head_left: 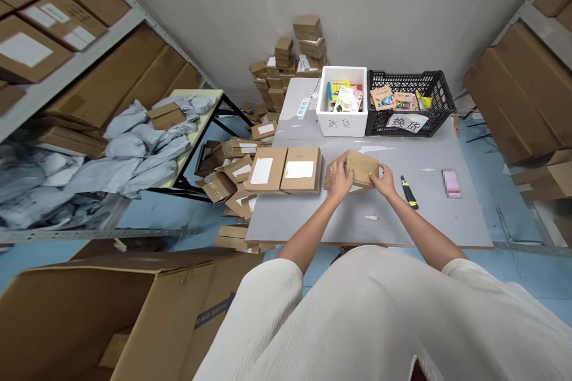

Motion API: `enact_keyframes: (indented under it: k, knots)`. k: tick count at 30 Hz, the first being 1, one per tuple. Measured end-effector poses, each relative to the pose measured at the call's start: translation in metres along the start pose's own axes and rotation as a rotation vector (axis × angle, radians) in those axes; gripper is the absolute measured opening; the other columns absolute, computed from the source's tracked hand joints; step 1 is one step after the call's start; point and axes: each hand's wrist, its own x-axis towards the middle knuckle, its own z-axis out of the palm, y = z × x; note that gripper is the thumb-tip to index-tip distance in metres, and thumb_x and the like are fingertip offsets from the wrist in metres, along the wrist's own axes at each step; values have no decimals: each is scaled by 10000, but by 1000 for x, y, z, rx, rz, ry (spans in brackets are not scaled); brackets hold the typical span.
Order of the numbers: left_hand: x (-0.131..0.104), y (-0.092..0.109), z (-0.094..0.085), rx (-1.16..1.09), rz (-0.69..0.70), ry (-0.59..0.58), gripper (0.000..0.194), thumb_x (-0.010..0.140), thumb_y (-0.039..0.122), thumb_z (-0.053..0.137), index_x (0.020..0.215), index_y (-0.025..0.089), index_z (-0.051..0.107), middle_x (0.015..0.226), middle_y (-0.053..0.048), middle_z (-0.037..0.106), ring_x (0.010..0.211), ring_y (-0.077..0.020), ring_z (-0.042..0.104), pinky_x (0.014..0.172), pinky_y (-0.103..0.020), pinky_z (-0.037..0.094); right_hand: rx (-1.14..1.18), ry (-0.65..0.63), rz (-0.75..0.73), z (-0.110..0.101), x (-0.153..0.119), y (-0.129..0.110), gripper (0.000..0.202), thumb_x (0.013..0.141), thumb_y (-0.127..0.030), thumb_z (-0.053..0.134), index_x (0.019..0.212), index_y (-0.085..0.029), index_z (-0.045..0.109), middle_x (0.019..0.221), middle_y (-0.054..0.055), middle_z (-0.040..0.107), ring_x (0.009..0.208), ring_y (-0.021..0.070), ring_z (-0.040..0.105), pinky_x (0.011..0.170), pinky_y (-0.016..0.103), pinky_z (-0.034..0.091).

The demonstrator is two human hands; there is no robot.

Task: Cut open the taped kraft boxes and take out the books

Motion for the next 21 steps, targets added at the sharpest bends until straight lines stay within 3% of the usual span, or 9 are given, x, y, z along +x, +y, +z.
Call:
enact_keyframes:
  k: [4,7,16,21]
  knots:
    - [-2,-21,-13,-61,14,24,467,1032,314,577,1495,252,572,1377,-148,659,1335,-316,607,1182,-483,464,69,-107,89,13,-1,-3,837,822,-491,746,1584,-240,508,1443,151,700,1282,327,684,1148,501,533]
    - [1,-23,-6,-110,-4,-12,494,1021,295,581,1513,250,561,1369,-149,664,1283,-304,638,1158,-478,490,58,-62,36,7,1,-6,843,829,-444,718,1613,-245,482,1466,138,698,1337,314,664,1165,467,522]
    - [-1,14,59,-232,3,-197,570,996,234,565,1565,244,527,1432,-150,638,1257,-279,661,1158,-455,515,-68,95,49,-76,2,14,809,844,-433,697,1615,-273,515,1438,115,726,1284,325,694,1151,482,535]
    - [-3,39,71,-3,9,-200,584,1000,190,530,1582,233,510,1528,-178,589,1408,-338,574,1167,-515,487,-48,45,-5,-98,0,22,800,841,-461,707,1602,-281,540,1425,110,724,1225,312,709,1122,494,551]
